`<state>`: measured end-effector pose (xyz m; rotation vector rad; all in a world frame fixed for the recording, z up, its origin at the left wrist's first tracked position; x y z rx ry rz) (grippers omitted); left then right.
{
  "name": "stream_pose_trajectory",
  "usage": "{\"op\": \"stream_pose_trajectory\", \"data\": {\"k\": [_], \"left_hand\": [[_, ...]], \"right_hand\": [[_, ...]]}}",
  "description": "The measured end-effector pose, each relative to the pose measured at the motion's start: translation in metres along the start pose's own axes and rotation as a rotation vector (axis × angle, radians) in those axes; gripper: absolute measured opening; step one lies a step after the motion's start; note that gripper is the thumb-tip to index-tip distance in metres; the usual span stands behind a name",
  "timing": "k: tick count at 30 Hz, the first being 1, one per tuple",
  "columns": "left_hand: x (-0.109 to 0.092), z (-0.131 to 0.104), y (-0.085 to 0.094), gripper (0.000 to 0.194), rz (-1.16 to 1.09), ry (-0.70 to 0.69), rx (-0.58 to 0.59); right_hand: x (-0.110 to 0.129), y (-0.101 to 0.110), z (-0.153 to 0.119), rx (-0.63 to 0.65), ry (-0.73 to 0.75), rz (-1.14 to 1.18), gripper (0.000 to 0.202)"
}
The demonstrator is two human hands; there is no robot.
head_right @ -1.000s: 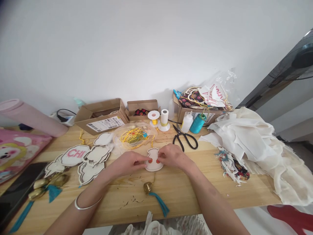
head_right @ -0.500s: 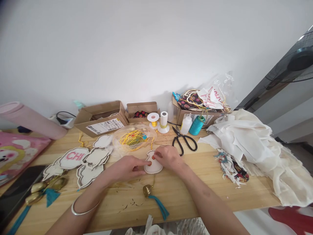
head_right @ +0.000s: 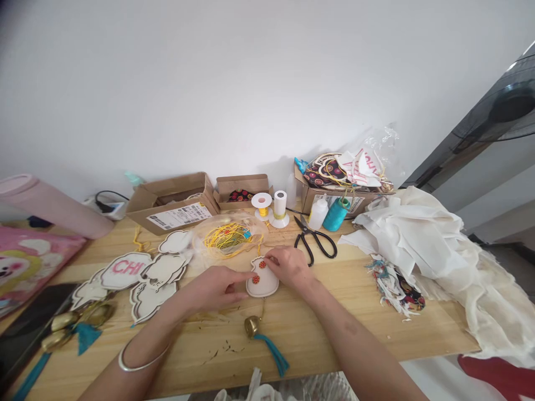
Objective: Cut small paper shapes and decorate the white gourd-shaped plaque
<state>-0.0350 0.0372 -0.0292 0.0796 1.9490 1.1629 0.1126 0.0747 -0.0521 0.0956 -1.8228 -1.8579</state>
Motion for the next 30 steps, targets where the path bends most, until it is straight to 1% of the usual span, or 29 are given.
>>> {"op": "stream_pose_trajectory", "data": {"k": [2, 6, 10, 12, 15, 18, 21, 25, 30], "left_hand": [[0.002, -0.001, 0.000, 0.039, 0.029, 0.002, -0.002], [0.006, 0.000, -0.004, 0.039, 0.109, 0.025, -0.008], [0.007, 0.000, -0.010, 0.032, 0.102, -0.011, -0.019], [0.008, 0.001, -0.012, 0.030, 0.085, -0.026, -0.043], [0.011, 0.006, -0.015, 0.025, 0.063, -0.016, -0.121], [0.012, 0.013, -0.018, 0.022, 0.054, 0.008, -0.207], [0.011, 0.017, -0.019, 0.018, 0.062, 0.051, -0.253], [0.011, 0.016, -0.016, 0.013, 0.051, 0.129, -0.277], [0.013, 0.015, -0.012, 0.014, -0.010, 0.158, -0.278]], "right_hand": [[0.000, 0.001, 0.000, -0.002, 0.001, 0.003, 0.015], [0.000, -0.001, -0.001, 0.002, 0.021, 0.006, 0.014], [0.001, -0.004, -0.001, 0.009, 0.046, 0.009, 0.014], [0.002, -0.006, -0.001, 0.012, 0.057, 0.009, 0.014], [0.003, -0.008, -0.001, 0.014, 0.069, 0.006, 0.014], [0.004, -0.009, -0.001, 0.020, 0.071, 0.005, 0.014], [0.006, -0.008, -0.001, 0.033, 0.065, 0.014, 0.013], [0.006, -0.008, 0.000, 0.040, 0.049, 0.026, 0.012], [0.004, -0.008, 0.000, 0.040, 0.037, 0.043, 0.016]]}}
Point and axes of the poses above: each hand's wrist, its own z-axis towards the middle knuckle, its own y-axis out of the back of the hand, x = y × z, the point moved 5 cm from there along z, towards the middle knuckle, and after that the axes turned 11 degrees about -z, right-handed, at the moved point
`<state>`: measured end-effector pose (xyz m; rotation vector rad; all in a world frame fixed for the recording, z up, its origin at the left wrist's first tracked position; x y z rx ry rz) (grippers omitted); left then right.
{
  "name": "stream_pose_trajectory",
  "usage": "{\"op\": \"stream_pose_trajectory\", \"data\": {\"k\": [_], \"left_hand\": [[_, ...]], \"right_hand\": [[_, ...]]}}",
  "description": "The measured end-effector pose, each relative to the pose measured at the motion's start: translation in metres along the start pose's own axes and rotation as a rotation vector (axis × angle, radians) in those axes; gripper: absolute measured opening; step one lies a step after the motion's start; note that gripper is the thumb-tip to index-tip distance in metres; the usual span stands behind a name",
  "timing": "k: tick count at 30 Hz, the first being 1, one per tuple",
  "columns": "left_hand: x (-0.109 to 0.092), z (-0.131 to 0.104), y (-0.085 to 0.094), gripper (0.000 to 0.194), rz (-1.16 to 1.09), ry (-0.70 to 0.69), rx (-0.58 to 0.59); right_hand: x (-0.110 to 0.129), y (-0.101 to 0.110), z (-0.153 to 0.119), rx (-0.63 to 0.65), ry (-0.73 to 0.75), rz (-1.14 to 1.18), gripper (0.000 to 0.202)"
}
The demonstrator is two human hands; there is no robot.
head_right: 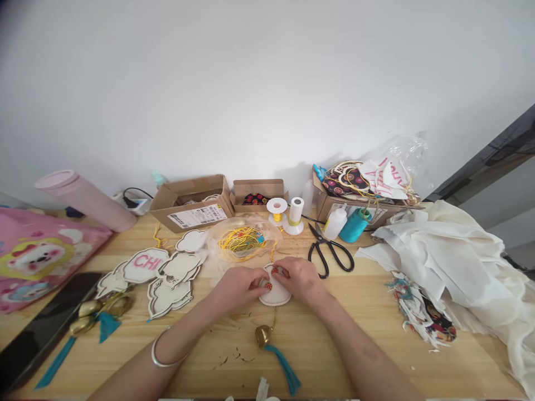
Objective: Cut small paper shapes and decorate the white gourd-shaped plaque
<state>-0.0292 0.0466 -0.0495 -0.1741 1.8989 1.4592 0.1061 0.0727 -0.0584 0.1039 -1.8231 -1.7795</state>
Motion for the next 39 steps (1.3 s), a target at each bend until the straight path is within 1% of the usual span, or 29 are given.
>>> {"op": "stream_pose_trajectory", "data": {"k": [4, 8, 10, 12, 14, 15, 18, 20, 22, 25, 28, 32, 36, 39], "left_hand": [[0.002, 0.000, -0.002, 0.013, -0.072, 0.033, 0.022], [0.000, -0.001, -0.001, 0.014, -0.099, 0.049, 0.031], [-0.003, -0.001, 0.003, 0.015, -0.113, 0.054, 0.029], [-0.002, -0.002, 0.011, 0.017, -0.154, 0.075, 0.014], [0.002, -0.002, 0.024, 0.020, -0.208, 0.111, -0.045], [0.007, -0.002, 0.033, 0.022, -0.226, 0.128, -0.102], [0.028, -0.004, 0.059, 0.026, -0.217, 0.176, -0.338], [0.045, -0.003, 0.068, 0.027, -0.199, 0.195, -0.417], [0.061, -0.003, 0.072, 0.028, -0.178, 0.209, -0.469], [0.079, -0.003, 0.072, 0.028, -0.141, 0.221, -0.516], [0.085, -0.004, 0.069, 0.028, -0.107, 0.204, -0.520], [0.080, 0.000, 0.066, 0.026, -0.060, 0.136, -0.533], [0.074, 0.010, 0.056, 0.019, -0.029, 0.034, -0.468], [0.072, 0.012, 0.052, 0.024, -0.014, 0.013, -0.431]], "right_hand": [[0.001, 0.001, 0.000, 0.011, 0.002, 0.013, 0.012], [0.002, 0.000, 0.000, 0.003, 0.005, 0.023, 0.010], [0.002, 0.000, 0.000, -0.012, 0.009, 0.022, 0.010], [0.004, 0.002, 0.000, -0.033, 0.015, 0.017, 0.010], [0.009, 0.008, 0.003, -0.060, 0.021, 0.003, 0.012], [0.013, 0.013, 0.006, -0.073, 0.026, -0.007, 0.013], [0.029, 0.028, 0.019, -0.103, 0.053, -0.043, 0.014], [0.040, 0.034, 0.033, -0.113, 0.075, -0.068, 0.015], [0.047, 0.034, 0.050, -0.121, 0.083, -0.096, 0.016], [0.052, 0.023, 0.073, -0.110, 0.100, -0.129, 0.014], [0.051, 0.010, 0.085, -0.086, 0.114, -0.148, 0.016], [0.049, 0.009, 0.087, -0.073, 0.098, -0.178, 0.020], [0.051, 0.007, 0.081, -0.016, 0.144, -0.222, 0.013], [0.051, 0.002, 0.077, 0.013, 0.173, -0.236, 0.010]]}}
Point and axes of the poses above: each hand's wrist, its own z-axis towards the middle knuckle, its own y-axis out of the back of the hand, x = y × z, the point moved 5 cm from there along z, towards the middle knuckle, and after that the axes turned 11 degrees about -z, right-handed, at the moved point
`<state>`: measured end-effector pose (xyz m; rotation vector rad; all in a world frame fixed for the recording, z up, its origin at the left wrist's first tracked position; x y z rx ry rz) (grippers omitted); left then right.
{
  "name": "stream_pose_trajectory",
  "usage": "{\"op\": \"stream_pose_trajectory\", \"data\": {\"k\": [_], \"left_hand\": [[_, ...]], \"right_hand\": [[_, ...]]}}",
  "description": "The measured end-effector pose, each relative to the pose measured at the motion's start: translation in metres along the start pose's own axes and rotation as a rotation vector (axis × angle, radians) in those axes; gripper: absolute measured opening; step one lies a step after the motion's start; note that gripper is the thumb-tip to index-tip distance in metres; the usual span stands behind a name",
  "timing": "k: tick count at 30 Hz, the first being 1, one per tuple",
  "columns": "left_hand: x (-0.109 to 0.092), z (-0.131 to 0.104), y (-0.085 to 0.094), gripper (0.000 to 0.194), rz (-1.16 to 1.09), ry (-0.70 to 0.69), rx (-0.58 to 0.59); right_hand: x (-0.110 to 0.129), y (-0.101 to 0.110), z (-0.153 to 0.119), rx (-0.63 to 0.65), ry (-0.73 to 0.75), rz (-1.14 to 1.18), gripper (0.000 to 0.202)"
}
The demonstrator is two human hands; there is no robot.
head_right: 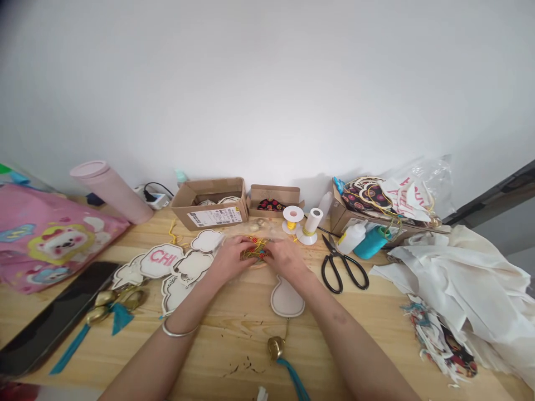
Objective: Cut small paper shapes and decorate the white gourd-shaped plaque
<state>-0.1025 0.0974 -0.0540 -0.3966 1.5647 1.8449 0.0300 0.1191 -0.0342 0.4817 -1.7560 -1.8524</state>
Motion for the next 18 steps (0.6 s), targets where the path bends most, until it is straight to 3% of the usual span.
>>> {"op": "stream_pose_trajectory", "data": {"k": [7, 13, 18], "left_hand": [[-0.002, -0.002, 0.004, 0.010, -0.004, 0.061, -0.036], [0.006, -0.002, 0.011, 0.015, -0.048, 0.146, -0.132], [0.008, -0.003, 0.014, 0.015, -0.062, 0.178, -0.133]], "right_hand": [[-0.003, -0.001, -0.004, 0.023, -0.005, 0.014, 0.008], [0.000, 0.001, 0.000, -0.017, -0.030, 0.044, 0.017], [0.013, -0.001, 0.000, -0.014, 0.039, 0.049, 0.021]]}}
Point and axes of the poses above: each hand's wrist, its own z-axis towards the middle knuckle, its own y-axis out of the back of the hand, x = y × z, the point moved 5 cm from there along z, towards the middle knuckle, and after that the axes turned 11 degrees about -z, right-handed, at the moved point
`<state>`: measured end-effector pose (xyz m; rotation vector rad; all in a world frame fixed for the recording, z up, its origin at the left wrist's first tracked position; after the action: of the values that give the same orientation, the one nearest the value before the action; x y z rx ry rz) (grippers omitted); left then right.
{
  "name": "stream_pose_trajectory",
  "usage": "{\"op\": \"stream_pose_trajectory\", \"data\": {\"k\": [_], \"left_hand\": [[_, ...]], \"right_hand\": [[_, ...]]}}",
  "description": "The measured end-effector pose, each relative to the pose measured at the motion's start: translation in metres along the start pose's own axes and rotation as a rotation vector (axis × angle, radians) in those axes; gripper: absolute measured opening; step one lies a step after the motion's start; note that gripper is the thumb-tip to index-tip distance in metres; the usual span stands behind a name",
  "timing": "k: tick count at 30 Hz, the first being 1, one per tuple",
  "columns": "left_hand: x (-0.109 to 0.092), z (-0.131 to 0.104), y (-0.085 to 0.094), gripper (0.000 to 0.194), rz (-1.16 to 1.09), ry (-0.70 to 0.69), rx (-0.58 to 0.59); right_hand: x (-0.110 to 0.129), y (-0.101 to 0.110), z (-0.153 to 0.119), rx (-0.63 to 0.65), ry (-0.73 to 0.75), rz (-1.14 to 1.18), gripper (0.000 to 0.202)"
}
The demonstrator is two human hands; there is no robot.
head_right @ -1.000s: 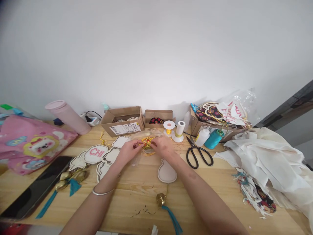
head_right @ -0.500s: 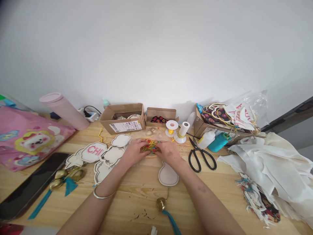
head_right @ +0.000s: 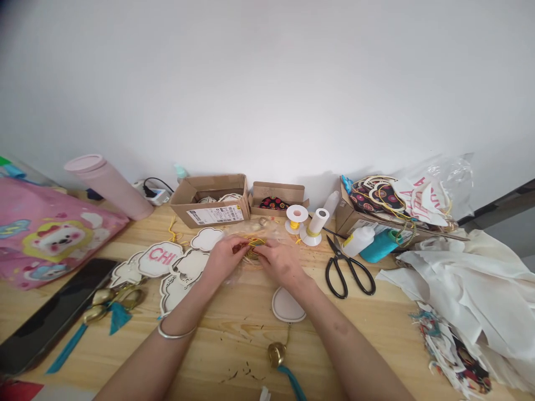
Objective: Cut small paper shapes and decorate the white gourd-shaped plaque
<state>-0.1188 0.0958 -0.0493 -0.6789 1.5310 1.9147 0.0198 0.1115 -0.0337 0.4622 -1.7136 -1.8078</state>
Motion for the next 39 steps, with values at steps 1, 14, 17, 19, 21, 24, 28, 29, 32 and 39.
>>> {"op": "stream_pose_trajectory", "data": {"k": [1, 14, 17, 19, 21, 24, 28, 29, 32, 39], "left_hand": [[-0.001, -0.001, 0.001, 0.015, 0.003, 0.005, 0.001], [-0.008, -0.005, -0.001, 0.018, 0.014, -0.168, -0.003], [-0.022, -0.009, -0.012, 0.022, -0.019, -0.345, 0.063], [-0.033, -0.012, -0.021, 0.025, -0.024, -0.449, 0.180], [-0.040, -0.015, -0.028, 0.026, -0.009, -0.500, 0.285], [-0.041, -0.014, -0.029, 0.025, 0.005, -0.465, 0.334], [-0.033, -0.014, -0.025, 0.023, -0.022, -0.412, 0.297], [-0.032, -0.013, -0.025, 0.022, -0.036, -0.401, 0.284], [-0.028, -0.011, -0.025, 0.023, -0.090, -0.349, 0.221], [-0.024, -0.003, -0.032, 0.019, -0.255, -0.176, 0.105]], "right_hand": [[0.002, -0.002, 0.000, 0.010, 0.014, -0.004, 0.021], [-0.024, 0.001, -0.004, 0.006, -0.091, -0.077, 0.019], [-0.029, 0.008, -0.005, 0.022, -0.142, -0.094, 0.020], [-0.027, 0.008, -0.004, 0.038, -0.150, -0.087, 0.018], [-0.025, 0.006, -0.003, 0.042, -0.152, -0.066, 0.016], [-0.028, 0.000, -0.002, 0.024, -0.173, -0.018, 0.014], [-0.040, -0.003, -0.006, -0.043, -0.226, 0.084, 0.010], [-0.043, -0.003, -0.007, -0.060, -0.234, 0.121, 0.010], [-0.048, -0.007, -0.010, -0.096, -0.238, 0.256, 0.014], [-0.044, -0.019, -0.008, -0.146, -0.202, 0.507, 0.025]]}}
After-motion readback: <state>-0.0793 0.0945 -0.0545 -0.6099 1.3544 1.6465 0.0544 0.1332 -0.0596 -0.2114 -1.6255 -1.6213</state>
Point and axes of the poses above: each hand's wrist, its own z-axis towards the middle knuckle, its own y-axis out of the back of the hand, x = y × z, the point moved 5 cm from there along z, towards the middle knuckle, and after that the axes turned 11 degrees about -z, right-handed, at the moved point
